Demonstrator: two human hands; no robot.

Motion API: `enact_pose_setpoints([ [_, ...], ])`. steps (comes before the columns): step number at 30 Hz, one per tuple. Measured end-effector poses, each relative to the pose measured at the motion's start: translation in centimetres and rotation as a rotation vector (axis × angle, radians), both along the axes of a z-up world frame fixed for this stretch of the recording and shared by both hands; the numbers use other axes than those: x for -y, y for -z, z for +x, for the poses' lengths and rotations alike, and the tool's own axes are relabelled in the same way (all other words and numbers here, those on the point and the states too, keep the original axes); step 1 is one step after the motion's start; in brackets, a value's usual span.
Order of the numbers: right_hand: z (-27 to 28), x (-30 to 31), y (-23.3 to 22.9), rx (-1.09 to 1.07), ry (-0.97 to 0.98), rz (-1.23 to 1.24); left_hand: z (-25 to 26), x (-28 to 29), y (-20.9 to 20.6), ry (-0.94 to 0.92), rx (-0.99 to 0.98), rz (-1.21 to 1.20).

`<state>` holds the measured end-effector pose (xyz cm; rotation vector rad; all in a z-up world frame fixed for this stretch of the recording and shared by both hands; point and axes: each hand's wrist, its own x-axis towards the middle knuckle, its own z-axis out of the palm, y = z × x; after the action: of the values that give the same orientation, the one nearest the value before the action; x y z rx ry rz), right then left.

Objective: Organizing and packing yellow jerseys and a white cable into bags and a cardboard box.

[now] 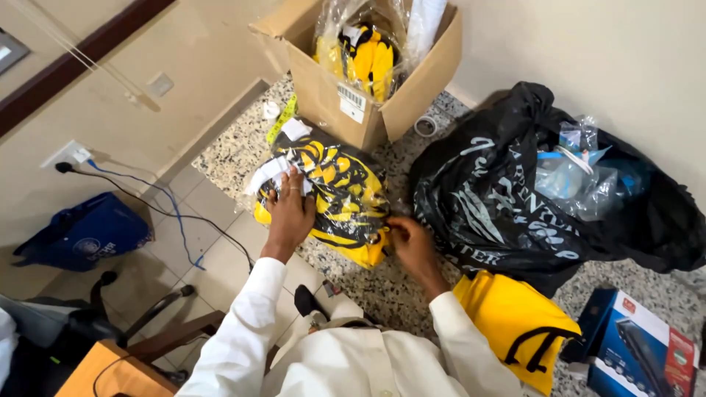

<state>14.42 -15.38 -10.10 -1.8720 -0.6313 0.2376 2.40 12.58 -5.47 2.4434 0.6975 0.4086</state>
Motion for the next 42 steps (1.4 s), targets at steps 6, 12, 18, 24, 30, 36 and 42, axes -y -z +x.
enact_pose_setpoints([
  [6, -2.2, -1.4, -3.4, -0.085, -0.126, -0.15, 1.1, 1.3, -1.8, -0.041, -0.088, -0.099],
  [12, -2.1, -0.5, -1.7, -0.125, 0.006, -0.183, 0.2, 9.7, -8.3, 0.109, 0.13, 0.026],
  [18, -0.9, 1.5, -3.5, -0.066, -0.02, -0.149, -0.4, 15.9, -8.4, 0.077, -0.062, 0.06],
  [24, -0.1, 2.9, -5.3, 0.051, -0.034, -0.168, -1.5, 13.6, -4.6, -0.002, 0.194, 0.028],
  [30, -1.0, 2.9, -6.5, -0.01, 0.087, -0.133, -1.2, 13.1, -6.9, -0.042, 0.186, -0.12],
  [36, -1.7, 1.2, -8.8, 0.082, 0.084, 0.071, -1.0, 11.5, -5.1, -0.045, 0.309, -0.503],
  [42, -3.2, -1.9, -8.8, 0.219, -0.183, -0.132, -1.2, 11.4, -6.5, 0.025, 0.273, -0.403],
])
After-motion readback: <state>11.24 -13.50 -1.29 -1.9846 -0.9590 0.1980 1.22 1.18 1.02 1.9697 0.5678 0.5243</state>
